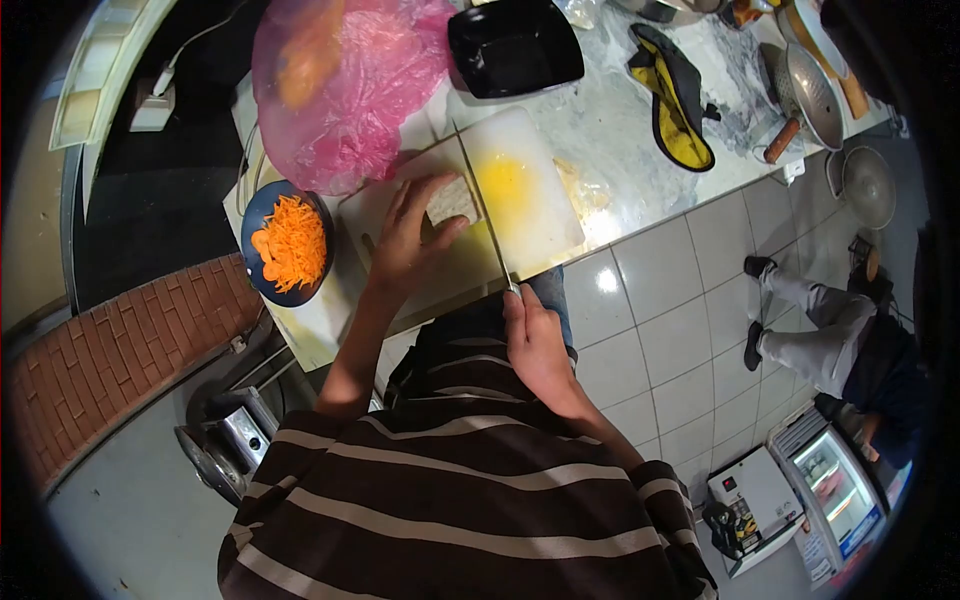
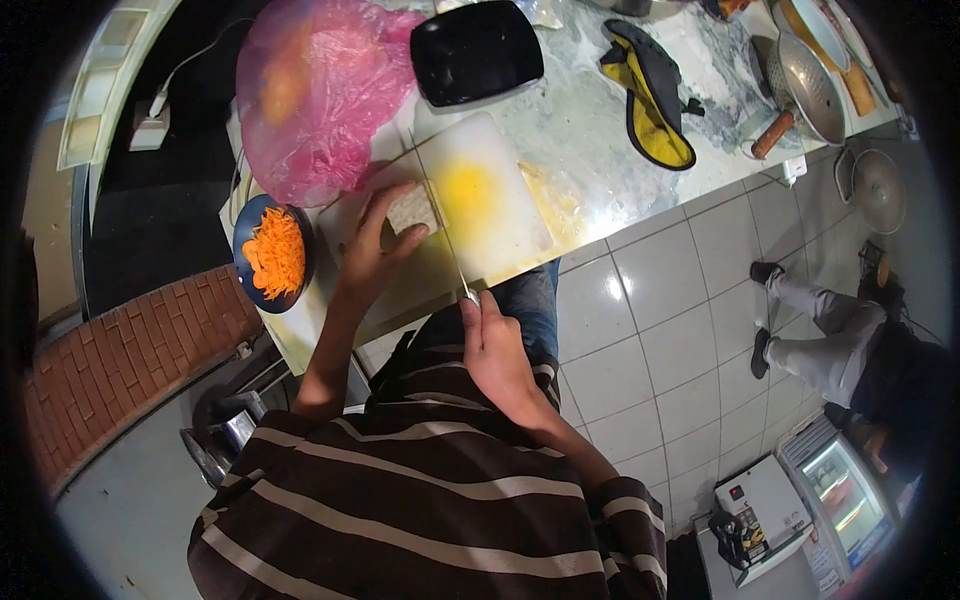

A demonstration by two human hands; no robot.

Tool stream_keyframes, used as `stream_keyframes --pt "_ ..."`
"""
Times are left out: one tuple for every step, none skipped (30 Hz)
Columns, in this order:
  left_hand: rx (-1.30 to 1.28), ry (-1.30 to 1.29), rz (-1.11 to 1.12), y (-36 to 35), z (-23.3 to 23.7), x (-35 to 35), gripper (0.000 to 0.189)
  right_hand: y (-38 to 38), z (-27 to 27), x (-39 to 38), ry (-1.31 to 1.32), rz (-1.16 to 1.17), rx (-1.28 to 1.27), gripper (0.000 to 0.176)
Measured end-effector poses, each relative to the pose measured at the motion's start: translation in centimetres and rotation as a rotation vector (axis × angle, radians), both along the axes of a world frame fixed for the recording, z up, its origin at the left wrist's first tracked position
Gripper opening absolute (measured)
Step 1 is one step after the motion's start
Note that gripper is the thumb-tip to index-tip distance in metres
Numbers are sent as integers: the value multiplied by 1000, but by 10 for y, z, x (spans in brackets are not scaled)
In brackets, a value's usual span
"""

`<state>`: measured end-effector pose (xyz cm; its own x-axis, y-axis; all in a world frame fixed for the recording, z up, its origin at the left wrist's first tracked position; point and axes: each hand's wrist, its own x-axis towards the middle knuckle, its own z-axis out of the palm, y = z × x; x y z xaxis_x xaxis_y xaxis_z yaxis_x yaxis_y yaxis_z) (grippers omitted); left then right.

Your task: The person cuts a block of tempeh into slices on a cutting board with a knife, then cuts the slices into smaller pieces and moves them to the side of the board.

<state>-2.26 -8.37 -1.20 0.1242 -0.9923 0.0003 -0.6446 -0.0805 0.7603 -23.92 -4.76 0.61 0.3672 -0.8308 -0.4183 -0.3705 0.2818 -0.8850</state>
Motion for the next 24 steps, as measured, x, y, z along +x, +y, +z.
stream_keyframes --pt "-8 10 3 0 2 -1 51 -2 1 0 -2 9 -12 27" --pt "-17 8 12 -1 4 -1 51 -2 2 -1 22 22 -37 28" --pt "-5 7 12 -1 5 -1 50 -2 1 -2 47 34 -58 30" --pt "11 9 10 -1 5 -1 50 -3 -1 -2 55 30 -72 30" --pt "13 14 14 -1 5 -1 50 -3 -2 -3 59 34 -70 30" --pt "5 16 12 -2 4 -1 51 -4 -1 -4 61 38 -42 30" --pt "-2 19 11 -1 3 0 51 -4 0 -4 63 43 -12 30" --pt "4 22 16 -1 2 1 51 -4 1 -4 66 48 -7 30" --pt "-14 23 4 -1 1 2 51 -2 3 -3 56 54 -14 30" --pt "-34 21 -9 -1 0 4 51 -1 3 -2 44 58 -26 29" --pt "-38 19 -6 -1 0 3 51 0 2 0 42 61 -30 29" --pt "-9 54 37 0 1 1 53 2 1 2 52 68 -56 32" --pt "22 90 80 0 1 1 55 3 1 3 63 76 -81 34" --pt "18 90 85 1 0 3 55 3 1 5 64 81 -84 34" --pt "11 78 66 1 -2 5 55 3 3 7 79 75 -83 33" --pt "4 66 46 1 -3 5 55 2 4 8 94 68 -82 32" --pt "0 69 48 1 -4 6 55 1 5 9 98 70 -86 32" --pt "6 74 48 0 -2 6 55 1 7 9 103 69 -76 31" --pt "13 80 47 0 -1 5 55 1 8 9 108 67 -63 30" --pt "13 84 48 0 -2 5 55 1 7 10 112 68 -64 30" --pt "-17 58 48 0 -4 4 53 2 4 10 113 68 -67 29" --pt "-48 31 48 0 -5 4 51 1 2 10 112 67 -73 29" --pt "-47 33 47 0 -5 5 51 1 2 11 114 66 -71 29" --pt "-14 48 49 0 -5 6 53 1 3 12 125 67 -64 29"
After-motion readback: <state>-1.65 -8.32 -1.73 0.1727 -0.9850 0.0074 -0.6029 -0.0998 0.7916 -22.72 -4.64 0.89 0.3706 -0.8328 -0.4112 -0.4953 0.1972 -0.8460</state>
